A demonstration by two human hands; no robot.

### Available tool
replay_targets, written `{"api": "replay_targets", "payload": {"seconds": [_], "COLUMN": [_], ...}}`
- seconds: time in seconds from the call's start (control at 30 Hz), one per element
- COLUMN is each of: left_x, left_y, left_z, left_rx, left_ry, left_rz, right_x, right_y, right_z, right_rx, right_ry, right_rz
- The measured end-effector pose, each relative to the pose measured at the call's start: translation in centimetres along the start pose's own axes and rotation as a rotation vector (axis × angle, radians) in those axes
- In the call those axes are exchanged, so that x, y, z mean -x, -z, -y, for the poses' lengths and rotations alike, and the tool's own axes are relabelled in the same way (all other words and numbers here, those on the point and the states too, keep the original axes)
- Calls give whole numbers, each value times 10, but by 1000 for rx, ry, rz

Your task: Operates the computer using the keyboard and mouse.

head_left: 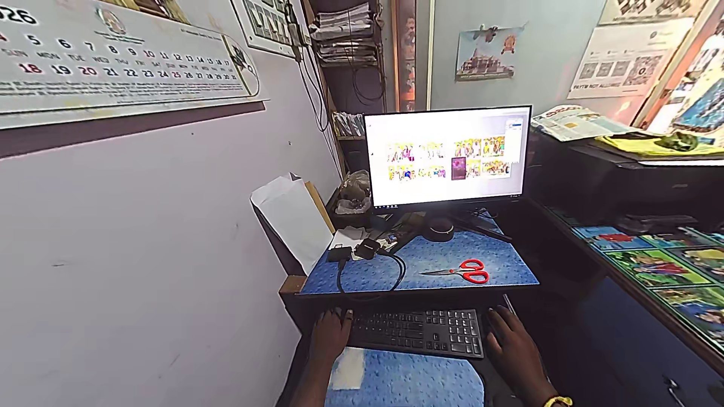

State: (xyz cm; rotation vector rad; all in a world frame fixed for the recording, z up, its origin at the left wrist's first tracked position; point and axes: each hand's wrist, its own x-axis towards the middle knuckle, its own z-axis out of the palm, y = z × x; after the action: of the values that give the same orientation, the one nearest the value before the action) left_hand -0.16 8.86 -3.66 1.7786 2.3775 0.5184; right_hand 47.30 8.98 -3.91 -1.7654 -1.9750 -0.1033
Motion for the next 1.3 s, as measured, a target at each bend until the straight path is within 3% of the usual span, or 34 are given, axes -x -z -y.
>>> {"api": "replay_targets", "payload": {"seconds": [0.17, 0.43, 0.6, 1.13, 1.3], "left_x": [-1, 59, 56, 57, 57], "left_y": [10, -38, -37, -40, -38], "left_z": [-6, 2, 1, 2, 0], "left_rx": [108, -89, -51, -79, -70], "left_ry": [81, -264, -214, -219, -216], "left_rz": [46, -321, -221, -245, -247], "right_x": [2, 3, 3, 2, 2], "right_y": [6, 6, 6, 2, 7], "right_z": [4, 6, 5, 2, 5], "right_rx": [-21, -25, -24, -1, 1], "right_ry": [40, 58, 60, 44, -34], "right_rz": [-18, -30, -39, -13, 19]}}
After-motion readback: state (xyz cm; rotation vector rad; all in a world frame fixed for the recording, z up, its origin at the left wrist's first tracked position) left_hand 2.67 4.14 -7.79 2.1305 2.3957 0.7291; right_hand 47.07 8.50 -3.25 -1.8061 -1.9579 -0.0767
